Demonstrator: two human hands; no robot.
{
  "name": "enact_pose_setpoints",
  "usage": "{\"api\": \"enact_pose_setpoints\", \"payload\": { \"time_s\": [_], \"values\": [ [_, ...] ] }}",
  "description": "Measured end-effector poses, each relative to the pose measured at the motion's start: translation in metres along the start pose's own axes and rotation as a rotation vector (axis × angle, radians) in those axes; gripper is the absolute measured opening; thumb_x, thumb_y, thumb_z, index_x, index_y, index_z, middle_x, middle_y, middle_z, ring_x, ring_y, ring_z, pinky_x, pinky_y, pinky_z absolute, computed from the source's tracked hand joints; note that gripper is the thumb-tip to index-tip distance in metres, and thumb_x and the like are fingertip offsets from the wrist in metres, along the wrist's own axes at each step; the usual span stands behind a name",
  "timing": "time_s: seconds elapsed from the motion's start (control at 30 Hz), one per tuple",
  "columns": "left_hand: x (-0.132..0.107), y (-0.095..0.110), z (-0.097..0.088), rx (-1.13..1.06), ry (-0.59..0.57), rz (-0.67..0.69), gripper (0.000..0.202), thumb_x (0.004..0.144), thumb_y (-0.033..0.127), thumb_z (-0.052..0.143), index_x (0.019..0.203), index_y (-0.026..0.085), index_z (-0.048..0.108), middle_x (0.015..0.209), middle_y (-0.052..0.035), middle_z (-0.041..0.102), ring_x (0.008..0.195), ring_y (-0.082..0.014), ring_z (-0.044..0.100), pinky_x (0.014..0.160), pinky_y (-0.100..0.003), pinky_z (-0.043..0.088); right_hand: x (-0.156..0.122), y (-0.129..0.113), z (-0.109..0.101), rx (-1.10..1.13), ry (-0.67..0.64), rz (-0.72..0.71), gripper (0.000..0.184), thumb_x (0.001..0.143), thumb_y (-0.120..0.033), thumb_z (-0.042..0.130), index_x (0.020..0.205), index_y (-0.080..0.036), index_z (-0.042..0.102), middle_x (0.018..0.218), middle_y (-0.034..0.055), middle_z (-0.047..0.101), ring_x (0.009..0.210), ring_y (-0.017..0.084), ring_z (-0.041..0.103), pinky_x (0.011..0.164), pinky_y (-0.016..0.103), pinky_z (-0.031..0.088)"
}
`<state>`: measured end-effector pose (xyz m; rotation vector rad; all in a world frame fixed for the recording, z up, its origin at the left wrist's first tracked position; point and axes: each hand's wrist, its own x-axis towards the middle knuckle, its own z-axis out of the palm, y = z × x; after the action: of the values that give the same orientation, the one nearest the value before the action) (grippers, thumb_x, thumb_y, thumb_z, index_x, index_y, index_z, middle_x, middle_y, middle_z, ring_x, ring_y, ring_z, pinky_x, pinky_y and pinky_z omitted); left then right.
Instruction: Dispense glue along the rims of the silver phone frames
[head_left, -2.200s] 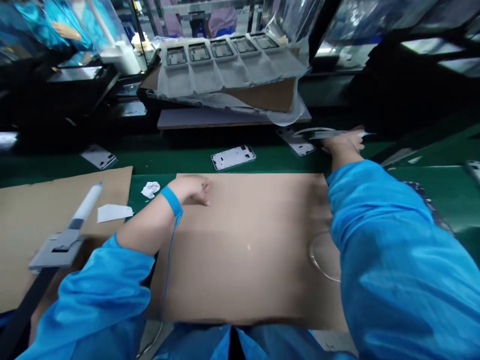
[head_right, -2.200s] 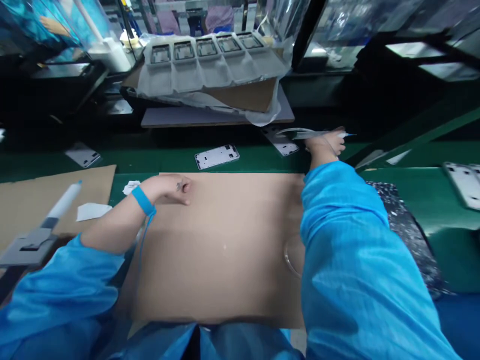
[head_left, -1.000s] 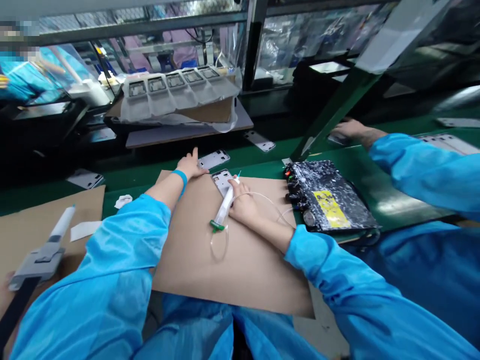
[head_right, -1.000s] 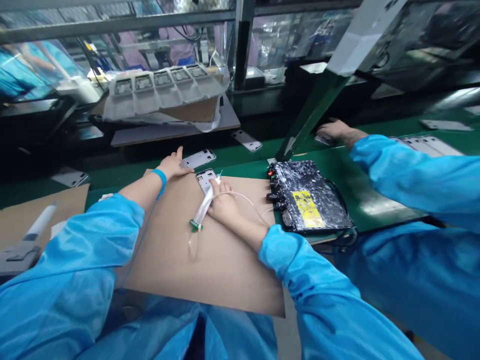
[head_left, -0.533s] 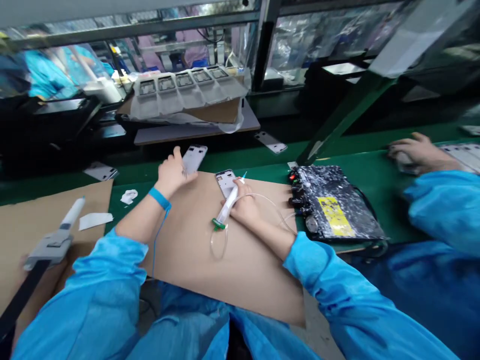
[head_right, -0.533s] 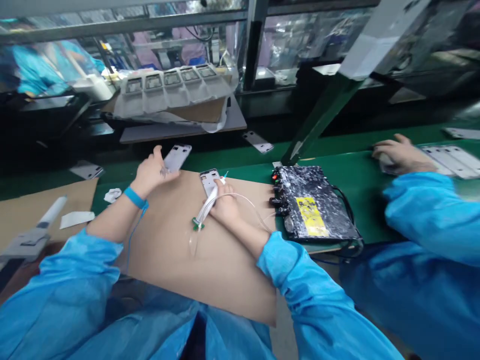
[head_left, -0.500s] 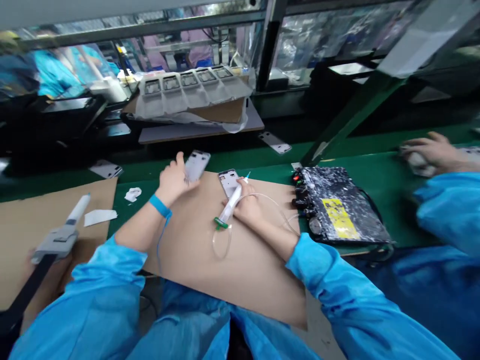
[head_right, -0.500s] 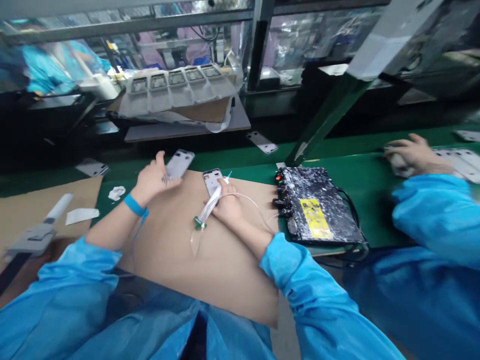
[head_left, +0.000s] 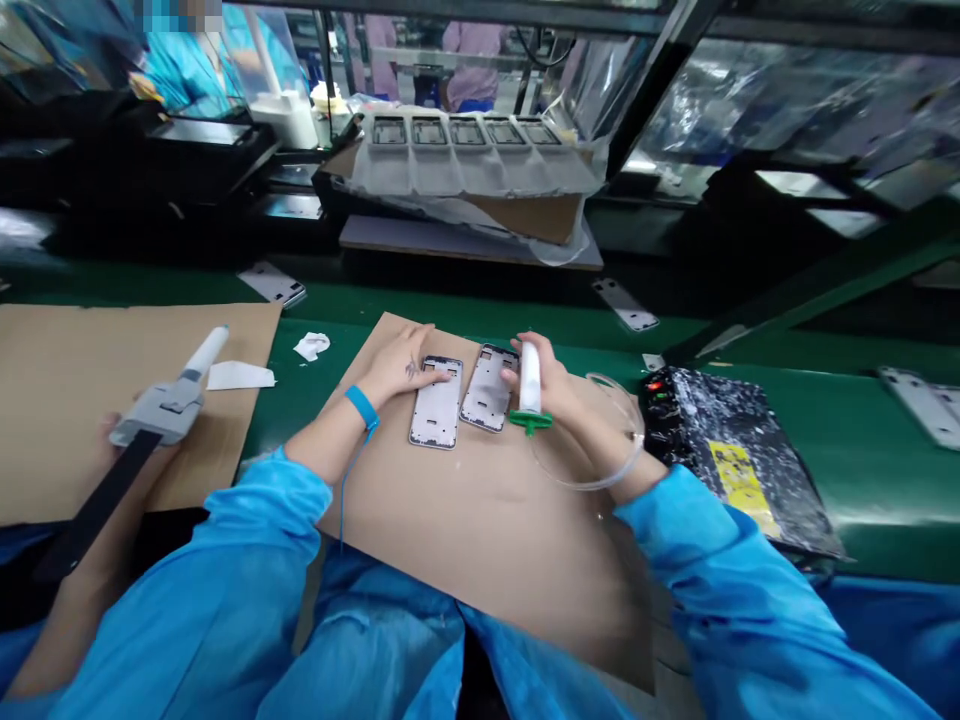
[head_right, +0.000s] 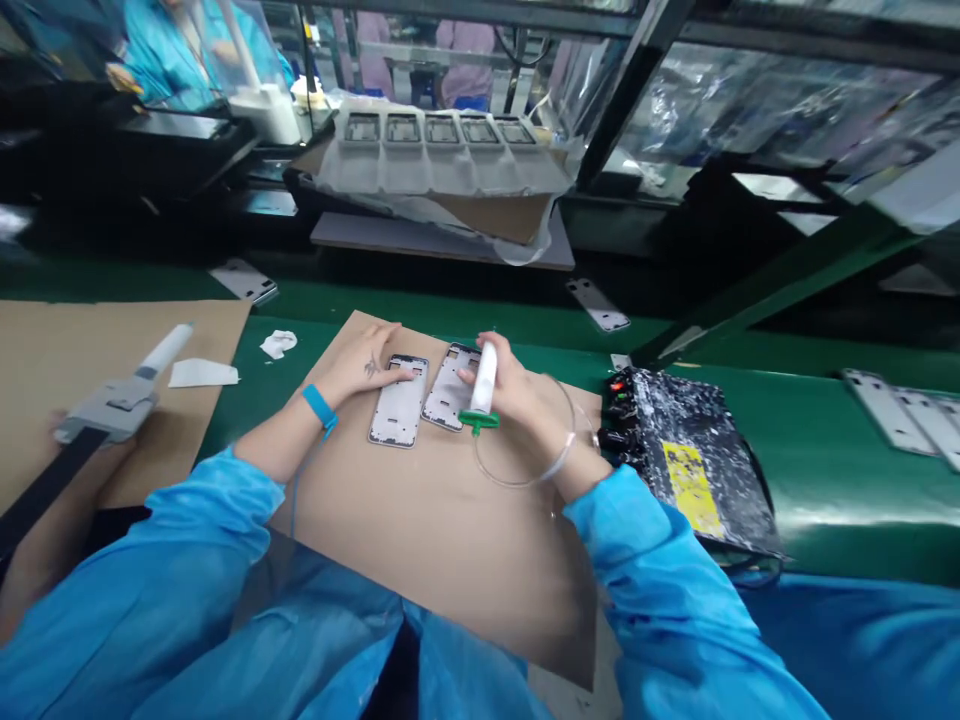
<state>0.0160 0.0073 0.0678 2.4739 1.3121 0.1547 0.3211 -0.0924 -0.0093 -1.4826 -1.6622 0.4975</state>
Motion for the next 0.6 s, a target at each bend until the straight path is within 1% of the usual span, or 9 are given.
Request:
{"api": "enact_pose_setpoints", "payload": {
  "time_s": [0.07,0.1,0.13,0.2,0.23,0.33,0.4,0.5,0.6],
  "values": [
    [0.004,-0.007,0.011,-0.009,0.026,0.089,0.097,0.095,0.063,0.084,0.170,0.010,0.052,0.170,-0.0242,0.057,0.159,-0.0411,0.055,0.135,-0.051,0.041,0.018,0.001,0.000,-0.049,-0.050,-0.034,0.090,0.079,-0.075,0.087,0.148,-0.025,0.059,0.152,0.0217,0.069,0.143,0.045,0.068,0.123,0.074,0.053],
    [0.005,-0.009,0.016,-0.012,0.031,0.124,0.090,0.095,0.063,0.084,0.165,0.011,0.059,0.165,-0.0233,0.062,0.156,-0.0416,0.056,0.135,-0.053,0.041,0.023,0.001,0.001,-0.052,-0.068,-0.040,0.093,0.073,-0.077,0.090,0.144,-0.023,0.062,0.152,0.0227,0.070,0.145,0.047,0.067,0.127,0.074,0.050],
    [0.005,-0.012,0.020,-0.016,0.030,0.153,0.085,0.095,0.063,0.084,0.160,0.012,0.064,0.161,-0.0222,0.065,0.152,-0.0418,0.058,0.134,-0.055,0.042,0.026,0.002,0.004,-0.052,-0.093,-0.049,0.095,0.070,-0.078,0.091,0.141,-0.022,0.065,0.150,0.0241,0.070,0.146,0.048,0.066,0.128,0.075,0.049],
    [0.002,-0.017,0.024,-0.027,0.017,0.193,0.077,0.094,0.063,0.085,0.151,0.013,0.072,0.151,-0.0201,0.070,0.145,-0.0418,0.061,0.129,-0.056,0.046,0.024,0.003,0.012,-0.039,-0.155,-0.064,0.094,0.071,-0.079,0.091,0.140,-0.020,0.066,0.147,0.0252,0.073,0.144,0.050,0.068,0.126,0.076,0.050],
    [0.001,-0.019,0.024,-0.035,0.004,0.211,0.075,0.093,0.062,0.087,0.149,0.013,0.074,0.146,-0.0190,0.072,0.142,-0.0411,0.063,0.126,-0.055,0.049,0.021,0.003,0.016,-0.034,-0.188,-0.086,0.092,0.073,-0.078,0.091,0.142,-0.021,0.066,0.147,0.0249,0.074,0.145,0.049,0.068,0.127,0.077,0.049],
    [-0.007,-0.019,0.026,-0.070,-0.046,0.265,0.075,0.089,0.060,0.093,0.146,0.015,0.077,0.137,-0.0156,0.074,0.135,-0.0376,0.066,0.121,-0.049,0.051,0.010,0.002,0.025,-0.017,-0.281,-0.211,0.091,0.076,-0.072,0.095,0.147,-0.024,0.065,0.152,0.0215,0.074,0.154,0.048,0.063,0.133,0.077,0.044],
    [-0.014,-0.014,0.029,-0.089,-0.058,0.280,0.075,0.088,0.065,0.094,0.143,0.016,0.078,0.133,-0.0148,0.074,0.131,-0.0373,0.067,0.119,-0.049,0.051,0.007,-0.002,0.028,-0.010,-0.326,-0.262,0.092,0.078,-0.071,0.095,0.151,-0.025,0.065,0.155,0.0206,0.073,0.157,0.047,0.061,0.134,0.077,0.043],
    [-0.023,-0.003,0.037,-0.083,-0.017,0.283,0.078,0.091,0.076,0.087,0.140,0.016,0.078,0.128,-0.0155,0.072,0.125,-0.0383,0.067,0.114,-0.051,0.052,0.005,-0.008,0.031,-0.012,-0.387,-0.241,0.096,0.081,-0.074,0.093,0.157,-0.026,0.061,0.161,0.0203,0.070,0.161,0.047,0.058,0.135,0.078,0.042],
    [-0.023,0.002,0.045,-0.070,0.046,0.317,0.082,0.092,0.078,0.085,0.147,0.019,0.074,0.128,-0.0147,0.069,0.125,-0.0385,0.064,0.112,-0.051,0.051,0.003,-0.012,0.031,-0.007,-0.440,-0.257,0.097,0.081,-0.077,0.092,0.158,-0.027,0.059,0.162,0.0196,0.069,0.162,0.047,0.058,0.138,0.080,0.036]
  ]
}}
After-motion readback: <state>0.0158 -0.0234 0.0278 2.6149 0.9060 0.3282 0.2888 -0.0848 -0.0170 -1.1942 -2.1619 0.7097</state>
